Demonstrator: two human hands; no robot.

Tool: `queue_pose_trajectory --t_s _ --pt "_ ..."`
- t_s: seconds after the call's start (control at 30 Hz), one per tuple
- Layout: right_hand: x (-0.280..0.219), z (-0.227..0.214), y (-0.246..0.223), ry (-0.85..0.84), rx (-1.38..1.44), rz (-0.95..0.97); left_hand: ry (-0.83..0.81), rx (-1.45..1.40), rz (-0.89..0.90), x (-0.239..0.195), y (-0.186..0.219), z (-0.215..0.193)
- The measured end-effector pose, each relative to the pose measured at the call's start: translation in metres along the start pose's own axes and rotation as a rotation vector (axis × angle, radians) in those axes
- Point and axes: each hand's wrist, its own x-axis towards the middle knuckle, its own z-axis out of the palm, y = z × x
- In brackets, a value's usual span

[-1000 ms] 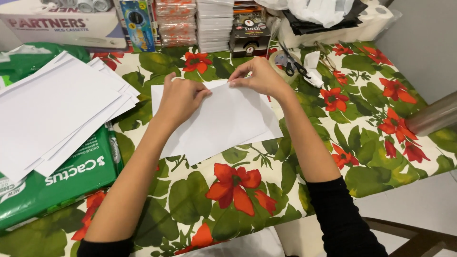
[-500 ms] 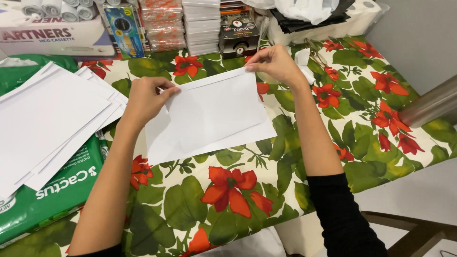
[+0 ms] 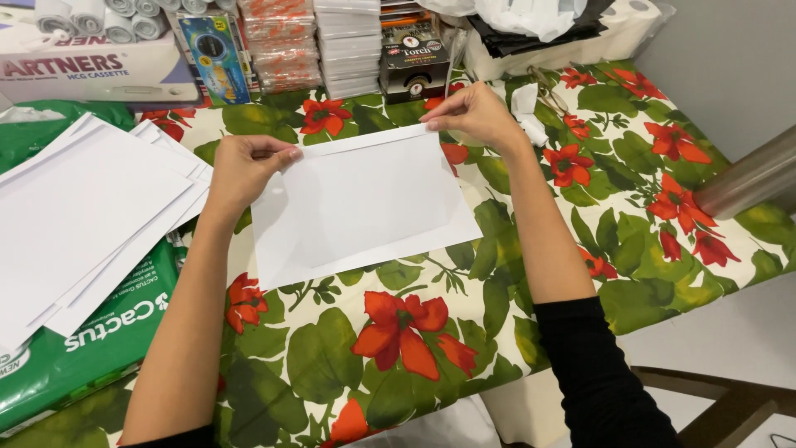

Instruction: Folding sheets of white paper and securing the folds with clear tape using a dispenser and scissors.

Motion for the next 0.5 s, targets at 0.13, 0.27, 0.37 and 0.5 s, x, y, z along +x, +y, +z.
queue_pose_trajectory --t_s 0.13,0.27,0.37,0.5 --pt "0.004 -0.007 0.019 -0.025 0.055 -0.115 -0.059 -0.105 0.092 0.003 -0.014 -0.002" --pt "-0.002 -0.008 0.020 -0.028 0.059 -0.119 -0.086 -0.152 0.105 -0.007 0.006 -0.006" --pt "0.003 -0.007 0.020 -0.016 0.055 -0.126 -0.107 -0.245 0.038 -0.002 -0.003 -0.009" --pt "0.009 -0.006 0.032 -0.001 0.071 -0.104 -0.108 -0.180 0.040 -0.003 -0.006 -0.005"
